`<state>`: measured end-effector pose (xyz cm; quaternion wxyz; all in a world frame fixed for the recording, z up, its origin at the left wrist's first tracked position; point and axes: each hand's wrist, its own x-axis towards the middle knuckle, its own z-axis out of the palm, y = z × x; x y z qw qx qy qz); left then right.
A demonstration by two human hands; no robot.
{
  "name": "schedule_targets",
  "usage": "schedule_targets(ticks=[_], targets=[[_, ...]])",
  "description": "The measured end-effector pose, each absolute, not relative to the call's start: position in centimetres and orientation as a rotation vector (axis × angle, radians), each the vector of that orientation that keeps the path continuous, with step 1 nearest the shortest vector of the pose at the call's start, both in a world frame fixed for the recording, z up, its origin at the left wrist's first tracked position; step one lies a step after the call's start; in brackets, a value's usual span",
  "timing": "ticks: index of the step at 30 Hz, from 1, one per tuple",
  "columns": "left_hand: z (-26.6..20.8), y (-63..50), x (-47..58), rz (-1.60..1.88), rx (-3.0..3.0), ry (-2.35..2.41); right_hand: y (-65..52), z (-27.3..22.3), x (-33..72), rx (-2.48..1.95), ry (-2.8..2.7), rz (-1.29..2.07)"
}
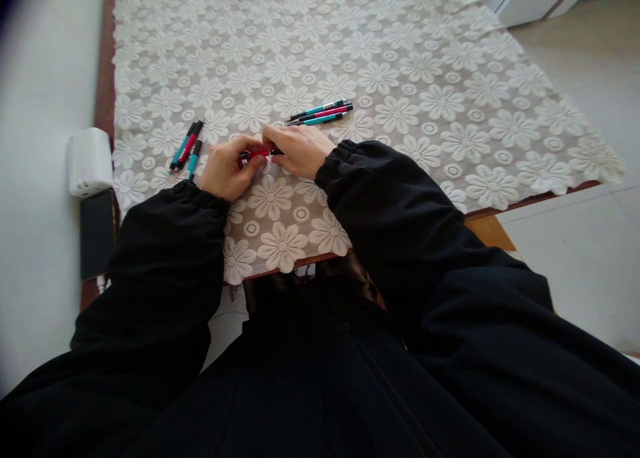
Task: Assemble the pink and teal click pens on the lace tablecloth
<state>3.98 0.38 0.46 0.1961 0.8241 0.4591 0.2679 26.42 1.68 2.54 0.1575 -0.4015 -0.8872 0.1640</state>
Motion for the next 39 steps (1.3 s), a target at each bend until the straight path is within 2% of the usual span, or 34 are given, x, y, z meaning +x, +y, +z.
schedule_targets(ticks=[9,25,39], targets=[[0.67,0.39,4.12,0.734,2.357,1.243,1.64,2.79,26.23,-1.197,-2.558,0.362],[0.84,0.20,4.29,0.712,2.299,1.278,1.38,3.01,26.25,-1.238,-2.581,0.438],[0.69,0.25,4.19,0.728,2.290,1.277,1.62,2.80,26.36,-1.317,-2.507,0.339]])
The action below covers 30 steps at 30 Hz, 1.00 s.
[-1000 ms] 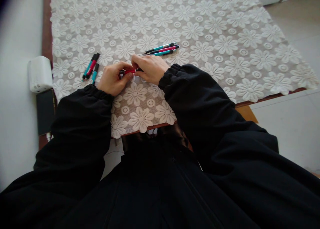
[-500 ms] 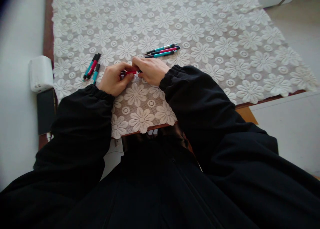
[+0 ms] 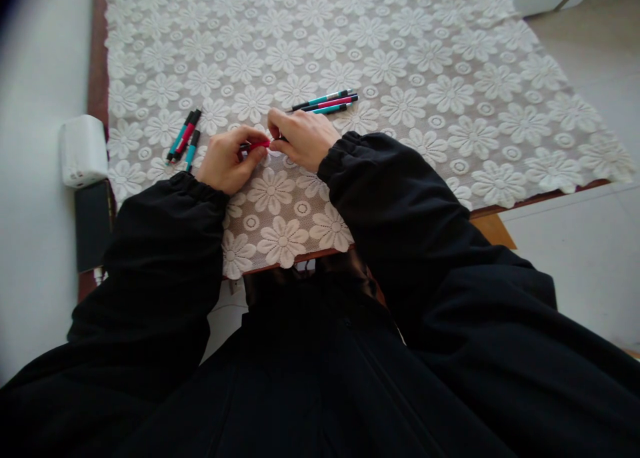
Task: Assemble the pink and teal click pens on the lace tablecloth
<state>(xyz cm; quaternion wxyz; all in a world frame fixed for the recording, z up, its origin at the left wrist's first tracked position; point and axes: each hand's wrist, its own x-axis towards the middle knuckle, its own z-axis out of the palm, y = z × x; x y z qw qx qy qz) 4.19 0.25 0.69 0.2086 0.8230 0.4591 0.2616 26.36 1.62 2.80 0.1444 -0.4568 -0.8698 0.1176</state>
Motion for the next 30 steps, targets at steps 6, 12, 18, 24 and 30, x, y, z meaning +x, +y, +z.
schedule_targets(ticks=[6,12,18,24,30], targets=[[0.61,0.28,4.14,0.725,2.297,1.274,1.59,2.65,26.37,-1.247,-2.533,0.426],[0.18,0.54,3.93,0.773,2.370,1.222,1.51,2.36,26.51,-1.174,-2.529,0.464],[0.22,0.51,4.03,0.787,2.376,1.236,1.63,2.47,26.55,-1.149,-2.560,0.470],[0.24,0.56,4.03,0.790,2.366,1.236,1.36,2.98,26.43,-1.214,-2.535,0.478],[0.33,0.60,4.00,0.761,2.366,1.222,1.74,2.61,26.35,-1.179,-2.453,0.585]])
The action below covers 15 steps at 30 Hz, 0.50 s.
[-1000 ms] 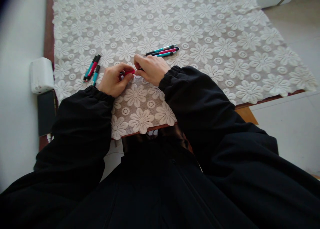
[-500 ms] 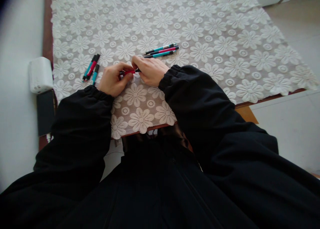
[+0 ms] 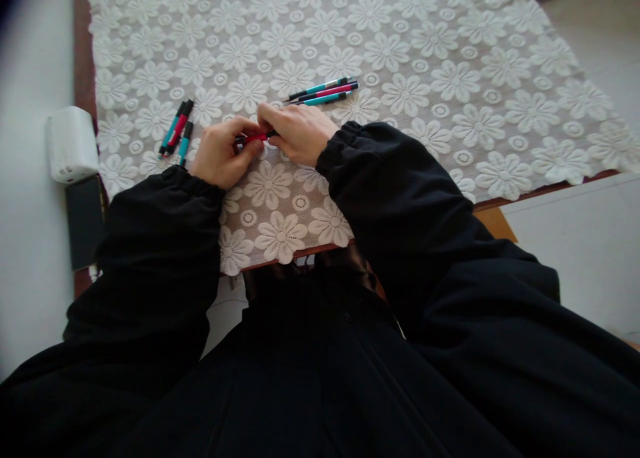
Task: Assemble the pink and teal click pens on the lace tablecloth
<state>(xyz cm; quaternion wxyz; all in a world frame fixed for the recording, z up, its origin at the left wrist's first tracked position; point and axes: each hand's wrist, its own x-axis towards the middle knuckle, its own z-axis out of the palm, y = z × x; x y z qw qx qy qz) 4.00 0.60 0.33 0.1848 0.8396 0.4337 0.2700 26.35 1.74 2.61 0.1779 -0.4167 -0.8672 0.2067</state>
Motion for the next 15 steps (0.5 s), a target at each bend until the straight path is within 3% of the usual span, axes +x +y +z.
schedule_targets(ticks=[15], targets=[[0.5,0.4,4.1,0.751,2.336,1.249,1.2,3.6,26.3,-1.307,-2.548,0.437]])
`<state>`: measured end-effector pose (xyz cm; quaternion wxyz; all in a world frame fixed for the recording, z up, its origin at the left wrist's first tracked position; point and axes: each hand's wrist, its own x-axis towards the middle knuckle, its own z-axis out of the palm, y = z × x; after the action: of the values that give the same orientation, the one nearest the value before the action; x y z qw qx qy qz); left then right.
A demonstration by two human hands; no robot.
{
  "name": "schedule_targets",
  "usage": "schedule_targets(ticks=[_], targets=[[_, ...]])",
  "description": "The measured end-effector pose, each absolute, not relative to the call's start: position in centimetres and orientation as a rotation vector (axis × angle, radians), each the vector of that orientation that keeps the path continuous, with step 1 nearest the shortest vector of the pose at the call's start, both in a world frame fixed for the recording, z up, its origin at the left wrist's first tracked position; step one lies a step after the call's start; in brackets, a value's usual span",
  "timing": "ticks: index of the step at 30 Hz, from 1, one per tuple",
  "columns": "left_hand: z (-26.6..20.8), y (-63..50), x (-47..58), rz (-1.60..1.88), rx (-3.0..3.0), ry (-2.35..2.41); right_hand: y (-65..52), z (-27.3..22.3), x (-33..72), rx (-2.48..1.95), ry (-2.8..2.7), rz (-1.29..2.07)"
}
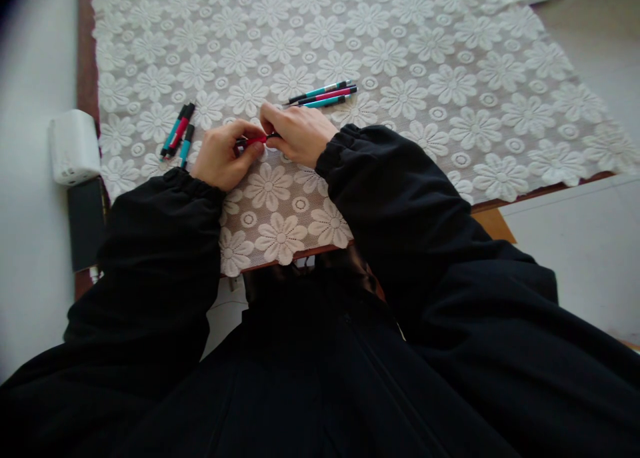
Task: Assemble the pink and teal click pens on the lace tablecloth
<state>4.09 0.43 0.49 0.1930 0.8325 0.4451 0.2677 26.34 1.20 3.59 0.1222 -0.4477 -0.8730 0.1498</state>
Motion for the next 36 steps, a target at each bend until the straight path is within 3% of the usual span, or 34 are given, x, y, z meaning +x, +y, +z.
schedule_targets(ticks=[36], targets=[[0.57,0.62,4.15,0.718,2.333,1.242,1.36,3.00,26.49,-1.131,-2.628,0.447]])
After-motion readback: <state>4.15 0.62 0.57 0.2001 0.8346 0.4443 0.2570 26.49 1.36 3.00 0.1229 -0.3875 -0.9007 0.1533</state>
